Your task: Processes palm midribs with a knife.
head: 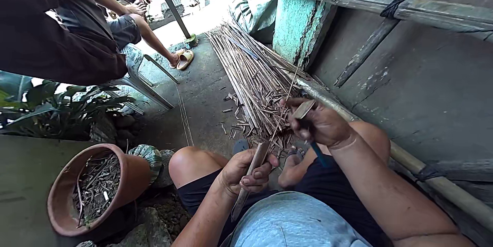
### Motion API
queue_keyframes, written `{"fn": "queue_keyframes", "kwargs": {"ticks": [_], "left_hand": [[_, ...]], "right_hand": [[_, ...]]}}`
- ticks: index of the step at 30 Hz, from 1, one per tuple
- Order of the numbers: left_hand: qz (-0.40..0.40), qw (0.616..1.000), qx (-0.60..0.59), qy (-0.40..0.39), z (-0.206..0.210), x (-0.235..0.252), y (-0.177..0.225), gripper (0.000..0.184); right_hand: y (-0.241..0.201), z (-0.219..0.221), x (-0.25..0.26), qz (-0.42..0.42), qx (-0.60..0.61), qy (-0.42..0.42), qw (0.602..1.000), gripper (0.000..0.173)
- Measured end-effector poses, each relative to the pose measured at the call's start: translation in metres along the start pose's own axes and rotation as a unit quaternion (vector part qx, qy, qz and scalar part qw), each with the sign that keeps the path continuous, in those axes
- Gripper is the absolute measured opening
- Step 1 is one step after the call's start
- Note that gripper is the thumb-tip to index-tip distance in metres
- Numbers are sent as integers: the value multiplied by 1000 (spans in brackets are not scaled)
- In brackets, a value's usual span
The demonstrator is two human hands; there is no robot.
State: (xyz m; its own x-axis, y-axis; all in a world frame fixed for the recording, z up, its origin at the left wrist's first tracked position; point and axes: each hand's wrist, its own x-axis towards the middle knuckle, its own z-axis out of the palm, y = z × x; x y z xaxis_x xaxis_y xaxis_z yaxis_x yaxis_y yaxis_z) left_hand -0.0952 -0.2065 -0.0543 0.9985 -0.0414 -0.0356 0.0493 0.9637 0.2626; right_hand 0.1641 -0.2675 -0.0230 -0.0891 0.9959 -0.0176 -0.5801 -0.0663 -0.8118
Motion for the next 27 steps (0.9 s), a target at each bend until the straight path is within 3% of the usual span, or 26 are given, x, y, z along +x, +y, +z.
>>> {"fn": "queue_keyframes", "kwargs": {"ticks": [2, 5, 7, 10, 14, 17, 20, 22, 24, 27], "left_hand": [[0, 1000, 7, -4, 2, 1, -1, 26], [8, 1000, -1, -5, 2, 1, 2, 26], [7, 1000, -2, -6, -2, 1, 2, 25], [-4, 1000, 22, -4, -7, 0, -7, 28], [18, 987, 154, 49, -3, -3, -8, 37], [117, 907, 359, 186, 2, 1, -11, 43], [196, 765, 541, 290, -4, 8, -11, 29], [231, 699, 597, 320, -7, 10, -11, 24], [229, 673, 621, 330, -6, 7, -10, 24], [227, 673, 626, 322, -7, 3, -12, 24]], "right_hand": [[0, 3, -1, 12, 4, 1, 1000, 31], [26, 12, -13, 84, -21, -67, 994, 31], [32, 10, -12, 86, -22, -101, 991, 28], [-3, 0, -1, 44, -68, -35, 996, 29], [-63, -19, 21, -95, -56, 54, 992, 35], [-70, -13, 25, -114, -64, 64, 989, 36], [-37, -1, 19, -11, -121, 68, 990, 35], [-7, 8, 10, 53, -142, 66, 986, 34], [18, 16, -2, 93, -145, 54, 984, 33], [19, 20, -9, 73, -143, 88, 983, 30]]}}
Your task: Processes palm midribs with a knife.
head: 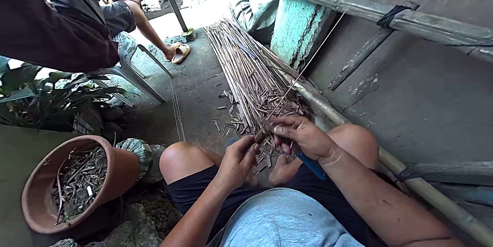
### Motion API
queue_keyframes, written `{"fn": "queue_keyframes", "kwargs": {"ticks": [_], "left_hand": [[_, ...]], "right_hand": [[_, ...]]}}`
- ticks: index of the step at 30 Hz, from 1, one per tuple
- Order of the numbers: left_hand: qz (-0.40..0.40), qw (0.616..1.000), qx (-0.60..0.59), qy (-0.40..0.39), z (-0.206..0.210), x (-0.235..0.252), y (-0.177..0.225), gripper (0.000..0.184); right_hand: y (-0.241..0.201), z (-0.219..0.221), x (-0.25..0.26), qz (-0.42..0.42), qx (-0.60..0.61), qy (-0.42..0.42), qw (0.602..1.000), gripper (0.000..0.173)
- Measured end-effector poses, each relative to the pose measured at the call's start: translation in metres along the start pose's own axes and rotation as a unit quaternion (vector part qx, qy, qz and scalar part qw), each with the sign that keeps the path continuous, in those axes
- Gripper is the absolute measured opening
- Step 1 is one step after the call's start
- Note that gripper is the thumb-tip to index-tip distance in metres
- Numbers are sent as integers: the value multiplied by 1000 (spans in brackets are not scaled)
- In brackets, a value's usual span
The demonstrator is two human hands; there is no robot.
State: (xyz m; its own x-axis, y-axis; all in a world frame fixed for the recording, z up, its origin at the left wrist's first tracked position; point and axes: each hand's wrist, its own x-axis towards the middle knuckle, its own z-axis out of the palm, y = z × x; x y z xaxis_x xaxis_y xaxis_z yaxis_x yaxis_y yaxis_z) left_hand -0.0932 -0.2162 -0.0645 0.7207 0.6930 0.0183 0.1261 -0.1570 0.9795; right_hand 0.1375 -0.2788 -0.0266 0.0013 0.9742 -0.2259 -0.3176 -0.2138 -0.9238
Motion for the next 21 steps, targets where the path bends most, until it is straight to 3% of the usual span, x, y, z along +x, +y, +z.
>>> {"fn": "queue_keyframes", "kwargs": {"ticks": [4, 9, 14, 19, 21], "left_hand": [[23, 1000, -3, 6, 1, -2, -7, 24], [49, 998, 18, 37, 4, 3, -10, 27], [25, 999, -47, 1, 3, -3, -5, 26], [-23, 990, -137, -32, 0, 2, 7, 28], [-46, 984, -167, -53, -3, 5, 10, 30]], "right_hand": [[-24, -12, 3, -67, 35, 119, 990, 27], [9, 20, -7, -12, 10, 41, 999, 34], [-18, 1, 2, -80, 27, 143, 986, 30], [8, 19, -4, 1, 9, 17, 1000, 34], [10, 18, -3, -14, 33, 25, 999, 30]]}}
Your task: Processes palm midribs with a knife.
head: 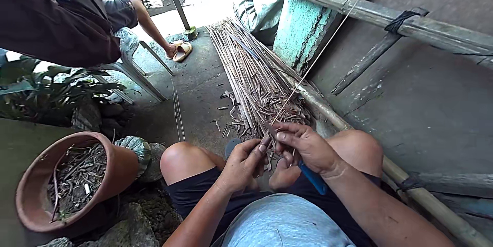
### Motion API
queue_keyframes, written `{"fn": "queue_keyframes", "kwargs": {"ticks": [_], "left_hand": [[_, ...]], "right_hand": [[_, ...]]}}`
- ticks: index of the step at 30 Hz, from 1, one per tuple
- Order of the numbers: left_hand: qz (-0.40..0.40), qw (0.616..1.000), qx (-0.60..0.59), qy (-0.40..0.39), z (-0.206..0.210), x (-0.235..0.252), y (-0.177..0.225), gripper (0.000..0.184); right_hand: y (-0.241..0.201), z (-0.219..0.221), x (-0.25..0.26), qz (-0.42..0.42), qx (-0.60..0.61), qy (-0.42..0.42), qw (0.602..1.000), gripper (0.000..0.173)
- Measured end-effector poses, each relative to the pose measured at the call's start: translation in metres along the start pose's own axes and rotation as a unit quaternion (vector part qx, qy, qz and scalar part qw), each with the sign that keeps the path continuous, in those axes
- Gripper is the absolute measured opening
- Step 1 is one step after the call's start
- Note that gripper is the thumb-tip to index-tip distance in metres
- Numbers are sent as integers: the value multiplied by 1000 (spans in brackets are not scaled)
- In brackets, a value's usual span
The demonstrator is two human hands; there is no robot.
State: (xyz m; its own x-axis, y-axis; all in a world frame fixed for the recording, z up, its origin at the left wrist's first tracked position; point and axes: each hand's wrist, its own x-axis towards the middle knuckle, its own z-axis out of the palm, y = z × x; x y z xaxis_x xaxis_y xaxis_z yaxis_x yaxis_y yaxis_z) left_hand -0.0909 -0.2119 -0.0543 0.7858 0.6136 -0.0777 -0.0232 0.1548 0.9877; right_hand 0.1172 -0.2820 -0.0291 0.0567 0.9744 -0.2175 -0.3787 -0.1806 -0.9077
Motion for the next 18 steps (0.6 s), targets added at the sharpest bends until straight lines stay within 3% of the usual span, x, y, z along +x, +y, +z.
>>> {"fn": "queue_keyframes", "kwargs": {"ticks": [3, 7, 10, 15, 18], "left_hand": [[-9, 1000, -6, -11, 0, -2, -2, 29], [15, 999, 46, 0, -1, 0, -2, 27], [40, 994, 104, 12, -2, -1, -4, 25], [108, 966, 225, 64, -8, -3, -13, 30], [124, 951, 269, 91, -8, -2, -15, 38]], "right_hand": [[-10, -6, 3, -21, 22, 36, 999, 27], [-1, -2, -4, 17, -1, -14, 1000, 30], [-23, -16, 2, -29, 0, 46, 999, 24], [-63, -44, 11, -134, 26, 159, 978, 34], [-50, -32, 5, -95, 6, 123, 988, 34]]}}
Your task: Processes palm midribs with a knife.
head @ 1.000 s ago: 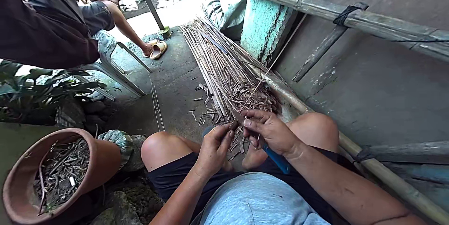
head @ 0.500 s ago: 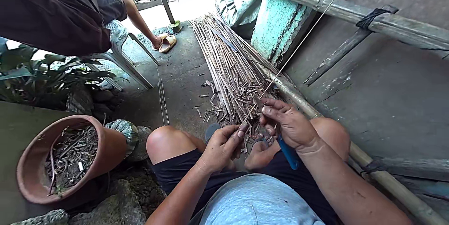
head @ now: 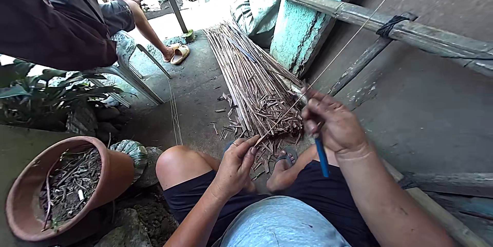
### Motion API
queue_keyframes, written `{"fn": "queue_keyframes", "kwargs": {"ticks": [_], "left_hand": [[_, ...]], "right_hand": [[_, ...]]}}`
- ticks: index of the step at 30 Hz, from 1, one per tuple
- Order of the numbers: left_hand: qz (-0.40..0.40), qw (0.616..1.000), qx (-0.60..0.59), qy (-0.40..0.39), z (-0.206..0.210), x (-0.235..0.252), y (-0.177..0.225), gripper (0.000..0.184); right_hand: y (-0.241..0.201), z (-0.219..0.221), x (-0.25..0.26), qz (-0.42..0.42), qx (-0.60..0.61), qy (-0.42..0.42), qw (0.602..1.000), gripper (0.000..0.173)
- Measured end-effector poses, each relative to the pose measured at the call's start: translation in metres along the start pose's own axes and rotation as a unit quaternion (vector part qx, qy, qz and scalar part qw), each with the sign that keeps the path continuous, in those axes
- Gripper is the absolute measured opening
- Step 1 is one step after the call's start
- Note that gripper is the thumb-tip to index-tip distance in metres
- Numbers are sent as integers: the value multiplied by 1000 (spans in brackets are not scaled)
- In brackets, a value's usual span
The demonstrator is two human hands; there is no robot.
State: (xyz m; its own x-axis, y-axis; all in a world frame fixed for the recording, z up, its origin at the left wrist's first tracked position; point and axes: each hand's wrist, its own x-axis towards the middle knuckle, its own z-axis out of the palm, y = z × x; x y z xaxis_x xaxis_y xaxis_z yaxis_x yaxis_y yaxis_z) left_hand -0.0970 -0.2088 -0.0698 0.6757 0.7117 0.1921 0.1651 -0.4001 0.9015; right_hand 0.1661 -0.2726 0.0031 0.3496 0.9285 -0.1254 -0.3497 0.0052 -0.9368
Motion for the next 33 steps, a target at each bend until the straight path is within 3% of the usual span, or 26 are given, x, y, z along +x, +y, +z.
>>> {"fn": "queue_keyframes", "kwargs": {"ticks": [5, 12, 17, 19, 26, 29, 33], "left_hand": [[-9, 999, -42, 31, 6, 3, 4, 34], [-6, 997, -72, 17, 1, 2, 9, 32], [-11, 994, -107, 12, 2, 7, 7, 32], [-6, 994, -108, 6, 1, 7, 7, 32], [10, 996, -91, -13, -9, 3, 8, 31], [18, 996, -87, -9, -12, -1, 6, 31], [24, 995, -91, -22, -17, -5, 1, 32]], "right_hand": [[45, 23, -28, 70, -5, -128, 989, 30], [13, 3, -7, 15, 33, -43, 998, 28], [46, 19, -31, 97, 14, -151, 984, 32], [50, 17, -29, 92, 29, -162, 982, 31], [-16, -12, 13, 17, -23, -84, 996, 25], [-48, -29, 29, -38, -21, -33, 999, 32], [-70, -42, 38, -95, 61, -11, 994, 34]]}}
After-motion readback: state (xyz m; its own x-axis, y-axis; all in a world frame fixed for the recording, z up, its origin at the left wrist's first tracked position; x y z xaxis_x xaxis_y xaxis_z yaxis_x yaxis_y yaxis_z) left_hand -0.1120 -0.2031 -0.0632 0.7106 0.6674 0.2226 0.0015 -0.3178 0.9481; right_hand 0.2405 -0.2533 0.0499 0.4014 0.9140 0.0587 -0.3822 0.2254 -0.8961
